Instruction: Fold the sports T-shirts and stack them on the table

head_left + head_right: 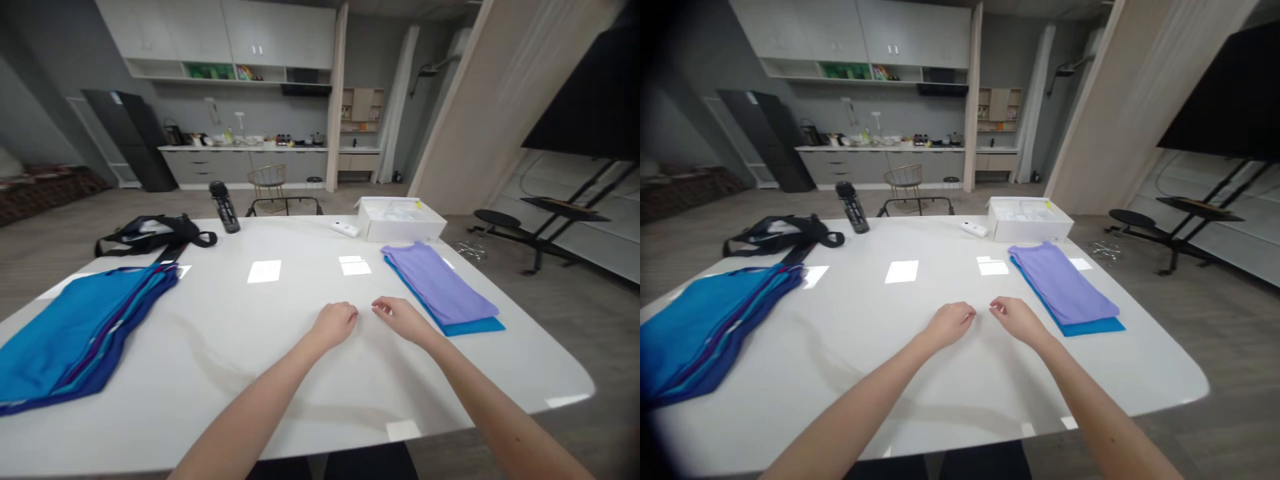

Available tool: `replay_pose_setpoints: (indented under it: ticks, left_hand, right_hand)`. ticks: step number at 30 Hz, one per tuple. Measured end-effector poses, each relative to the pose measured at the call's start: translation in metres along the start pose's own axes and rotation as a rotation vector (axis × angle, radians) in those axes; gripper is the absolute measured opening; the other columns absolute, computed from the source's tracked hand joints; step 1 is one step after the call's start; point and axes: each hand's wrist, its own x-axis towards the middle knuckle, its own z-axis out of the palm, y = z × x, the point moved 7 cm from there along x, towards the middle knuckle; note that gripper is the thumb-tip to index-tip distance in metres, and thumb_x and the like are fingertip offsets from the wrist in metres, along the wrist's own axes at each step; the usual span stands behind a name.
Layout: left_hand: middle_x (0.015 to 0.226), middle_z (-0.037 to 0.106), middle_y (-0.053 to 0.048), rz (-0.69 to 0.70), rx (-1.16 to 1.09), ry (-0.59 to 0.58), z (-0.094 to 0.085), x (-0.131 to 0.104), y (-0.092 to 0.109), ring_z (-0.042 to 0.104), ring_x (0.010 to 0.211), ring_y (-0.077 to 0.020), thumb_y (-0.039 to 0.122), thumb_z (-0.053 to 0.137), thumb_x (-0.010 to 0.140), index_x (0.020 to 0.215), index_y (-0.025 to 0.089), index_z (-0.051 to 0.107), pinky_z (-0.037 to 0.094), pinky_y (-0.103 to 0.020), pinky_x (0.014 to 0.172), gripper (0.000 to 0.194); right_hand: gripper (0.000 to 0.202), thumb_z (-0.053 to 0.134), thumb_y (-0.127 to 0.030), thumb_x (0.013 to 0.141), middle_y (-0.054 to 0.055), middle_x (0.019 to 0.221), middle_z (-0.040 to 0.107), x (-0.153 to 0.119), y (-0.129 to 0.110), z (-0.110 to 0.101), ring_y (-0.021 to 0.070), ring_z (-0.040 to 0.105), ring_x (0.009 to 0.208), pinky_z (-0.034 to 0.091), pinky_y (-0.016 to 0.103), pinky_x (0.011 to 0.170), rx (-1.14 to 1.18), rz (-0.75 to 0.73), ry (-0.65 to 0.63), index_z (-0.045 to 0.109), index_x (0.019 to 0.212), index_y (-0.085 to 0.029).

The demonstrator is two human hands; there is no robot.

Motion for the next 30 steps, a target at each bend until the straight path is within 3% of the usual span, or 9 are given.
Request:
replay_pose_setpoints:
  ticks: [6, 10, 14, 18, 20, 23, 26, 30]
  left_hand:
    - [0.111, 0.075, -0.006, -0.426, 0.098, 0.110, -0.072, -0.111, -0.140, 0.069, 0.103, -0.0209, 0.026, 0.046, 0.099, 0.112, 0.024, 0.072, 0.050, -0.030, 0.088, 0.030]
    - [0.111, 0.074, -0.008, -0.694, 0.217, 0.217, -0.120, -0.188, -0.220, 0.069, 0.103, -0.0215, 0.024, 0.045, 0.098, 0.110, 0.023, 0.072, 0.049, -0.031, 0.087, 0.030]
    - [0.111, 0.074, -0.008, -0.903, 0.336, 0.336, -0.170, -0.262, -0.276, 0.070, 0.099, -0.0236, 0.025, 0.044, 0.097, 0.109, 0.023, 0.072, 0.048, -0.033, 0.084, 0.030]
    - [0.113, 0.072, -0.010, -1.047, 0.445, 0.459, -0.212, -0.334, -0.312, 0.068, 0.101, -0.0263, 0.025, 0.045, 0.097, 0.111, 0.022, 0.070, 0.047, -0.036, 0.085, 0.029]
    - [0.118, 0.070, -0.011, -1.122, 0.505, 0.514, -0.225, -0.368, -0.327, 0.065, 0.107, -0.0284, 0.026, 0.045, 0.097, 0.115, 0.022, 0.069, 0.046, -0.039, 0.088, 0.030]
    - [0.124, 0.067, -0.013, -1.204, 0.573, 0.551, -0.231, -0.406, -0.349, 0.060, 0.114, -0.0315, 0.031, 0.048, 0.098, 0.124, 0.021, 0.064, 0.043, -0.043, 0.091, 0.032]
    - [0.121, 0.067, -0.013, -1.207, 0.569, 0.553, -0.228, -0.424, -0.369, 0.059, 0.113, -0.0313, 0.035, 0.050, 0.099, 0.119, 0.021, 0.065, 0.041, -0.044, 0.093, 0.029]
    - [0.106, 0.070, -0.009, -1.194, 0.497, 0.629, -0.230, -0.434, -0.384, 0.061, 0.106, -0.0290, 0.036, 0.051, 0.099, 0.096, 0.022, 0.068, 0.041, -0.041, 0.090, 0.022]
  right_hand:
    - [0.025, 0.056, -0.035, 0.094, 0.004, 0.089, 0.077, 0.077, -0.175, 0.109, 0.0193, 0.068, 0.081, 0.048, 0.029, 0.076, 0.211, -0.330, -0.183, 0.077, 0.097, -0.022]
    - [0.021, 0.058, -0.029, 0.094, 0.004, 0.093, 0.077, 0.122, -0.280, 0.173, 0.0185, 0.069, 0.085, 0.048, 0.027, 0.078, 0.215, -0.430, -0.222, 0.077, 0.098, -0.022]
    - [0.019, 0.060, -0.029, 0.094, 0.003, 0.097, 0.078, 0.158, -0.377, 0.224, 0.0191, 0.069, 0.089, 0.048, 0.027, 0.081, 0.166, -0.508, -0.257, 0.076, 0.102, -0.023]
    - [0.018, 0.060, -0.027, 0.094, 0.002, 0.097, 0.077, 0.178, -0.464, 0.264, 0.0196, 0.068, 0.092, 0.048, 0.028, 0.082, 0.145, -0.615, -0.302, 0.075, 0.104, -0.025]
    - [0.018, 0.059, -0.026, 0.094, 0.002, 0.099, 0.076, 0.185, -0.499, 0.282, 0.0196, 0.068, 0.092, 0.047, 0.028, 0.083, 0.148, -0.673, -0.317, 0.074, 0.104, -0.026]
    - [0.018, 0.060, -0.023, 0.093, 0.002, 0.105, 0.074, 0.195, -0.538, 0.305, 0.0197, 0.066, 0.092, 0.047, 0.029, 0.085, 0.167, -0.742, -0.310, 0.073, 0.107, -0.025]
    - [0.020, 0.061, -0.021, 0.093, 0.004, 0.109, 0.071, 0.203, -0.559, 0.323, 0.0193, 0.065, 0.093, 0.047, 0.030, 0.086, 0.197, -0.784, -0.298, 0.071, 0.110, -0.024]
    - [0.019, 0.056, -0.022, 0.097, 0.006, 0.112, 0.068, 0.205, -0.570, 0.330, 0.0201, 0.061, 0.104, 0.047, 0.032, 0.093, 0.274, -0.835, -0.236, 0.070, 0.111, -0.022]
